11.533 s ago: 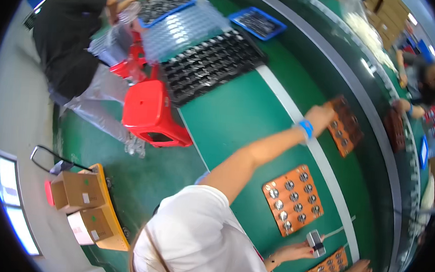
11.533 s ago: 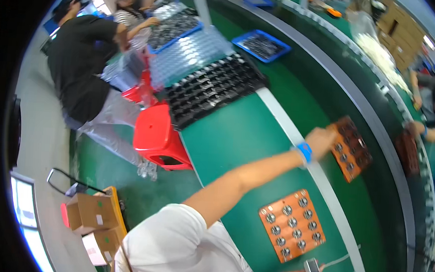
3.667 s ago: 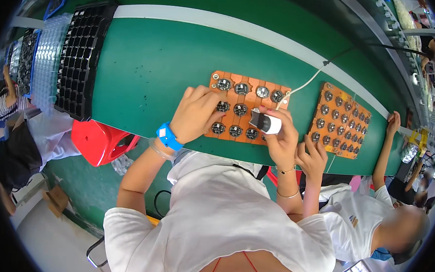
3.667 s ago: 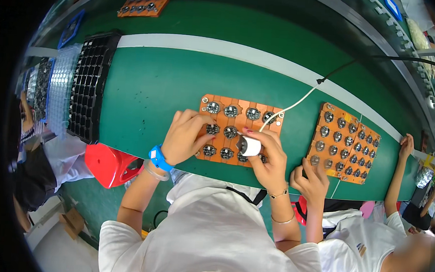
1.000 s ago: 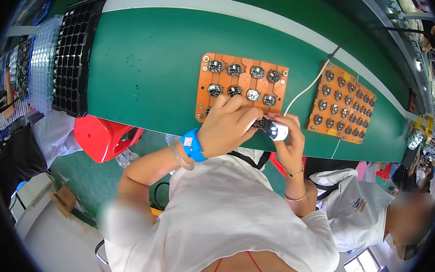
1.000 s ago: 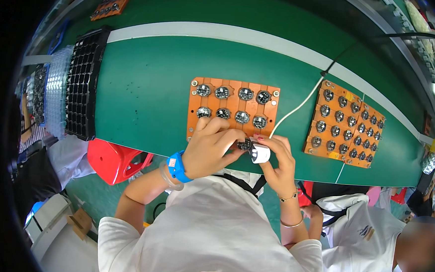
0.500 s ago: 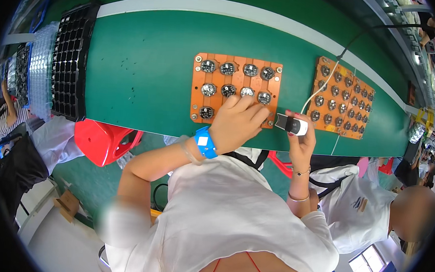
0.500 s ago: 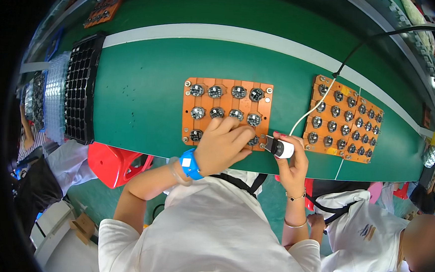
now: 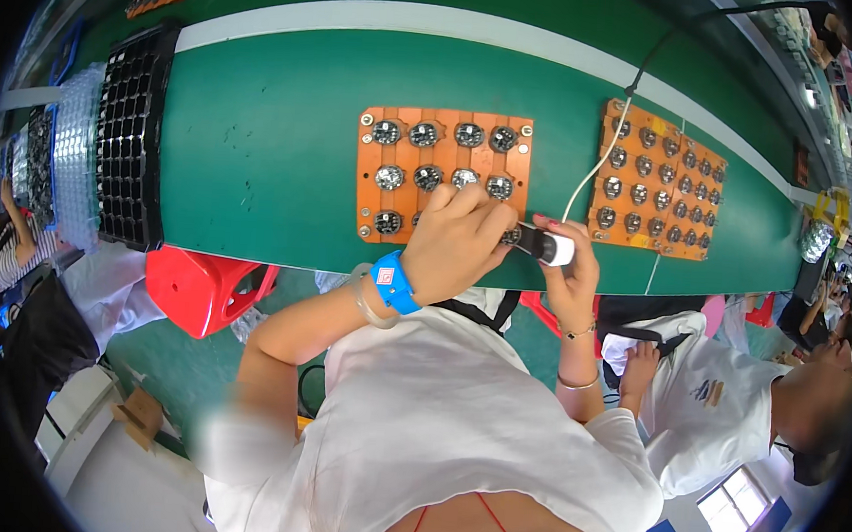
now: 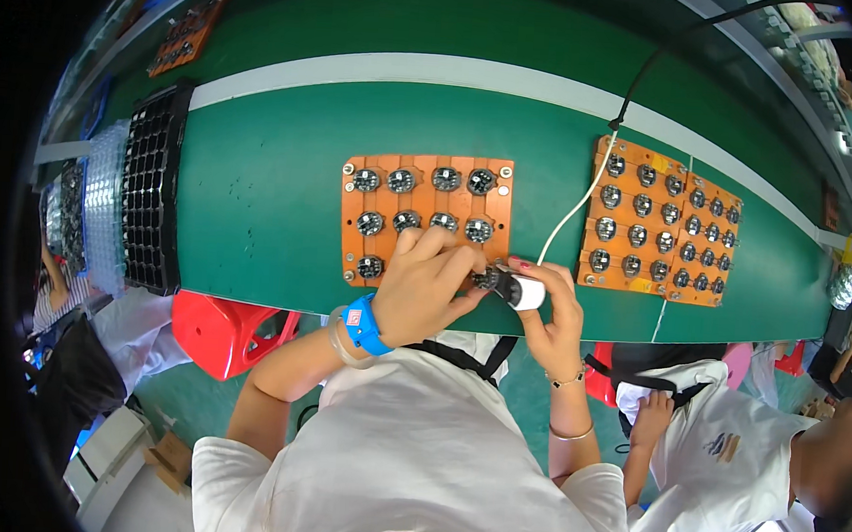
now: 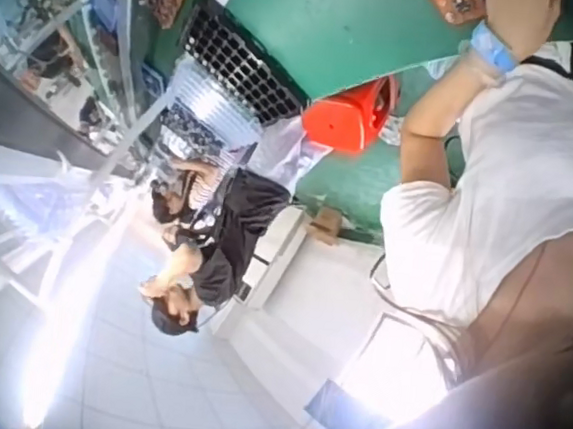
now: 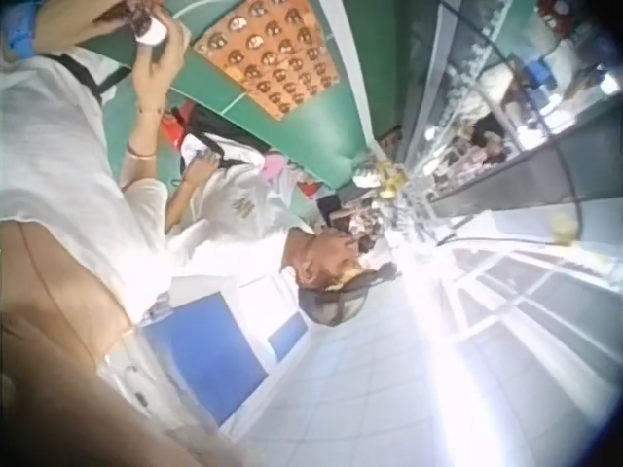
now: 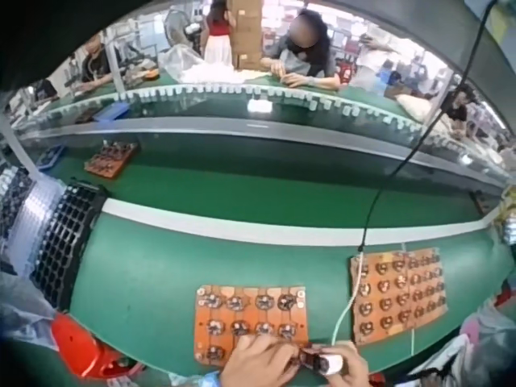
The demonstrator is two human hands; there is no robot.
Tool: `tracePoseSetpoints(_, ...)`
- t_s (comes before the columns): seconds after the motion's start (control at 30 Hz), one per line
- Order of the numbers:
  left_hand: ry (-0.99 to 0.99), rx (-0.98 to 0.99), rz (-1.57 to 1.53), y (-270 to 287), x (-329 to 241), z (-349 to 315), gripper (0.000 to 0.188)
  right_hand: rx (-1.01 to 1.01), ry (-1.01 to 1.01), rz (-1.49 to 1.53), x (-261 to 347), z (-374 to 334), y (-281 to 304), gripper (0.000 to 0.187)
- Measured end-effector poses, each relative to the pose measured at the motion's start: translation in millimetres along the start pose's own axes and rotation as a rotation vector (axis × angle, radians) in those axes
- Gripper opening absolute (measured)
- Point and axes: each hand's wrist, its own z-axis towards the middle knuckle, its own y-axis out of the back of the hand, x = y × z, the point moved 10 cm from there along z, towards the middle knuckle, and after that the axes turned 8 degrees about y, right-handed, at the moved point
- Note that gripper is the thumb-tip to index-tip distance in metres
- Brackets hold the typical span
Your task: Test individual electronic components mounted on a wooden fixture using a handheld electronic tester.
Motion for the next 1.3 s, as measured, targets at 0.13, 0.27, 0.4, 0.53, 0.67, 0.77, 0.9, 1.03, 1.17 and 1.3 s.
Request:
tracePoseSetpoints(0.13, -0.005, -0.013, 0.118, -4.5, 5.2, 0.2, 0.036, -0.703, -0.067, -0.032, -19.3, -37.4, 72.3, 0.043)
tracePoseSetpoints(0.27, -0.051, 0.048, 0.097, -0.8, 4.0, -15.7, 0.045, -0.951, -0.062, -0.299, -32.5, -53.6, 131.2, 0.042)
tracePoseSetpoints(0.4, 0.163, -0.154, 0.175, 36.5, 36.2, -38.8, 0.057, -0.933, -0.06, -0.295, -55.1, -47.2, 142.7, 0.039)
tracePoseSetpoints(0.53, 0.353, -0.17, 0.094, 37.3, 68.0, -50.7, 0.081, -0.925, -0.146, -0.28, -69.3, -50.0, 142.8, 0.036)
tracePoseSetpoints(0.67, 0.259, -0.222, 0.087, 37.7, 65.9, -38.4, 0.08, -0.943, -0.179, -0.247, -74.2, -53.4, 143.3, 0.039)
tracePoseSetpoints(0.77, 0.245, -0.26, 0.1, 46.6, 83.6, -3.5, 0.084, -1.011, -0.145, -0.191, -75.5, -56.3, 146.9, 0.04)
tracePoseSetpoints(0.9, 0.199, -0.299, 0.084, 60.4, 112.3, 66.0, 0.087, -1.085, -0.132, -0.161, -76.1, -60.9, 151.1, 0.041)
tracePoseSetpoints(1.03, 0.152, -0.276, 0.053, 70.9, 137.0, 148.5, 0.09, -1.167, -0.183, -0.17, -79.6, -68.3, 153.8, 0.042)
tracePoseSetpoints(1.17, 0.109, -0.257, 0.019, 75.3, 150.4, 221.1, 0.091, -1.144, -0.142, -0.097, -82.6, -67.9, 149.3, 0.047)
tracePoseSetpoints(1.3, 0.004, -0.414, 0.181, 73.3, 121.1, 245.2, 0.072, -1.165, -0.108, -0.069, -82.7, -69.4, 147.1, 0.049)
